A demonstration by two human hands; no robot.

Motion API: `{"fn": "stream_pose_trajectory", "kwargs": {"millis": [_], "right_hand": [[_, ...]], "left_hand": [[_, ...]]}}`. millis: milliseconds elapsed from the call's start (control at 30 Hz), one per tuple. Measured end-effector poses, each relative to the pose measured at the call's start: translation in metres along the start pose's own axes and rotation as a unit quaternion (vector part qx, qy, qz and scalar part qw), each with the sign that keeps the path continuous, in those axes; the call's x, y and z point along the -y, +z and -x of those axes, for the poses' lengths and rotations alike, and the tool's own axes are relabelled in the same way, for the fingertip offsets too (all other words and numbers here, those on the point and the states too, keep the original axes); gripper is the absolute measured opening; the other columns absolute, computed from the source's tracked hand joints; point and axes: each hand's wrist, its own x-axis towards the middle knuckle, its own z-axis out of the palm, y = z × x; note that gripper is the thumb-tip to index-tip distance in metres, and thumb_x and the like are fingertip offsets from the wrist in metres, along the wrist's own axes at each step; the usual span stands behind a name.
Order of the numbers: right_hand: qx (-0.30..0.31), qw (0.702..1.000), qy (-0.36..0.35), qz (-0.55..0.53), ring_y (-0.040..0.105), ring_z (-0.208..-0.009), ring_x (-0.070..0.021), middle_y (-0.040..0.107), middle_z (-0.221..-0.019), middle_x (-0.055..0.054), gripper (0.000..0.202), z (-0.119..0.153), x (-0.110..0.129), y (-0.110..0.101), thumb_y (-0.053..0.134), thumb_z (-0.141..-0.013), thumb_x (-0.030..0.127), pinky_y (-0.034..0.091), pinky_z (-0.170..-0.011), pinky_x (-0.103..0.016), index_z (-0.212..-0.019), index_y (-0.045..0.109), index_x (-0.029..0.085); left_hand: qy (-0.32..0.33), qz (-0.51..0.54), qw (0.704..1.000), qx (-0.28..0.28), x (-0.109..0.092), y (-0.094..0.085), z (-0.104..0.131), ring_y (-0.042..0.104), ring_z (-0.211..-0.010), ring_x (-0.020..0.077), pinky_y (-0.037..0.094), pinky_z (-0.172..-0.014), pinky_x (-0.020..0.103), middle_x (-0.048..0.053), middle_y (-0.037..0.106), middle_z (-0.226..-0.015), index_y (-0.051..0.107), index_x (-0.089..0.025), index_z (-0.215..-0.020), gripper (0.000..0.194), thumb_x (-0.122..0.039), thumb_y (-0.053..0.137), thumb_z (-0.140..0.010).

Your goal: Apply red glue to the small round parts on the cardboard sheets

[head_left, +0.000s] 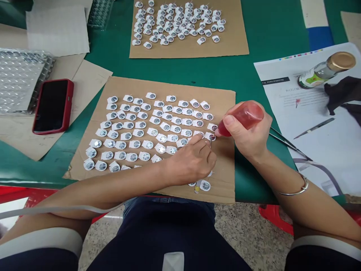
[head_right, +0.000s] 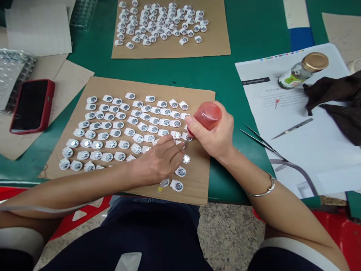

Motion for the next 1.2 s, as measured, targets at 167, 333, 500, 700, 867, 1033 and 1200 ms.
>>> {"fn": "stream_pose_trajectory", "kwargs": {"millis": [167, 333, 500, 700, 867, 1033, 1200], "right_hand": [[0.030, 0.997, -0.035, 0.062, 0.058, -0.056, -0.0172, 0.058, -0.062, 0.001, 0.028, 0.000, -0.001, -0.001, 0.069, -0.067, 0.048, 0.049, -0.052, -0.035, -0.073, 0.058, 0.024], [0.037, 0.996, -0.039, 0.075, 0.059, -0.057, -0.0168, 0.059, -0.063, 0.001, 0.027, -0.001, -0.002, -0.001, 0.067, -0.069, 0.049, 0.048, -0.053, -0.035, -0.076, 0.056, 0.024], [0.034, 0.994, -0.054, 0.083, 0.060, -0.058, -0.0173, 0.061, -0.067, 0.000, 0.026, -0.002, -0.005, -0.001, 0.067, -0.069, 0.047, 0.048, -0.054, -0.036, -0.075, 0.056, 0.025], [0.033, 0.995, -0.058, 0.072, 0.060, -0.057, -0.0179, 0.061, -0.064, 0.000, 0.024, -0.003, -0.006, 0.000, 0.067, -0.069, 0.045, 0.048, -0.055, -0.037, -0.073, 0.056, 0.025], [0.019, 0.996, -0.049, 0.075, 0.061, -0.063, -0.0192, 0.062, -0.067, 0.000, 0.024, -0.003, -0.006, 0.000, 0.069, -0.068, 0.044, 0.049, -0.055, -0.037, -0.074, 0.057, 0.025], [0.013, 0.995, -0.067, 0.079, 0.062, -0.067, -0.0195, 0.063, -0.070, -0.001, 0.023, -0.005, -0.010, -0.002, 0.070, -0.067, 0.044, 0.048, -0.055, -0.035, -0.073, 0.058, 0.026], [0.009, 0.993, -0.075, 0.093, 0.061, -0.069, -0.0196, 0.064, -0.073, -0.002, 0.024, -0.007, -0.010, -0.003, 0.070, -0.067, 0.046, 0.048, -0.059, -0.037, -0.074, 0.058, 0.026]], "left_hand": [[-0.002, -0.003, 1.000, -0.007, -0.001, 0.001, 0.000, 0.052, -0.063, 0.0171, 0.046, -0.072, 0.036, 0.007, 0.059, -0.063, 0.052, -0.013, -0.066, 0.020, -0.003, 0.045, -0.082], [-0.004, -0.005, 1.000, -0.020, -0.001, 0.001, 0.000, 0.053, -0.061, 0.0173, 0.046, -0.074, 0.037, 0.007, 0.060, -0.063, 0.052, -0.013, -0.066, 0.019, -0.003, 0.046, -0.081], [0.003, -0.001, 1.000, -0.012, 0.000, 0.001, 0.000, 0.053, -0.060, 0.0169, 0.047, -0.071, 0.036, 0.006, 0.059, -0.061, 0.052, -0.013, -0.066, 0.022, -0.002, 0.043, -0.082], [0.001, -0.007, 1.000, 0.000, 0.000, 0.000, 0.001, 0.053, -0.062, 0.0161, 0.047, -0.072, 0.036, 0.005, 0.059, -0.062, 0.053, -0.013, -0.066, 0.022, -0.002, 0.043, -0.083], [0.004, -0.006, 1.000, -0.007, 0.000, 0.001, 0.001, 0.053, -0.063, 0.0166, 0.046, -0.072, 0.036, 0.006, 0.058, -0.061, 0.051, -0.013, -0.066, 0.022, -0.001, 0.043, -0.083], [0.002, 0.001, 1.000, -0.007, 0.000, 0.000, 0.000, 0.053, -0.062, 0.0175, 0.045, -0.067, 0.035, 0.007, 0.059, -0.062, 0.051, -0.013, -0.065, 0.021, -0.002, 0.045, -0.082], [0.004, 0.004, 1.000, 0.004, 0.001, -0.001, 0.000, 0.053, -0.064, 0.0181, 0.045, -0.065, 0.034, 0.008, 0.058, -0.063, 0.052, -0.013, -0.066, 0.021, -0.002, 0.044, -0.083]]}}
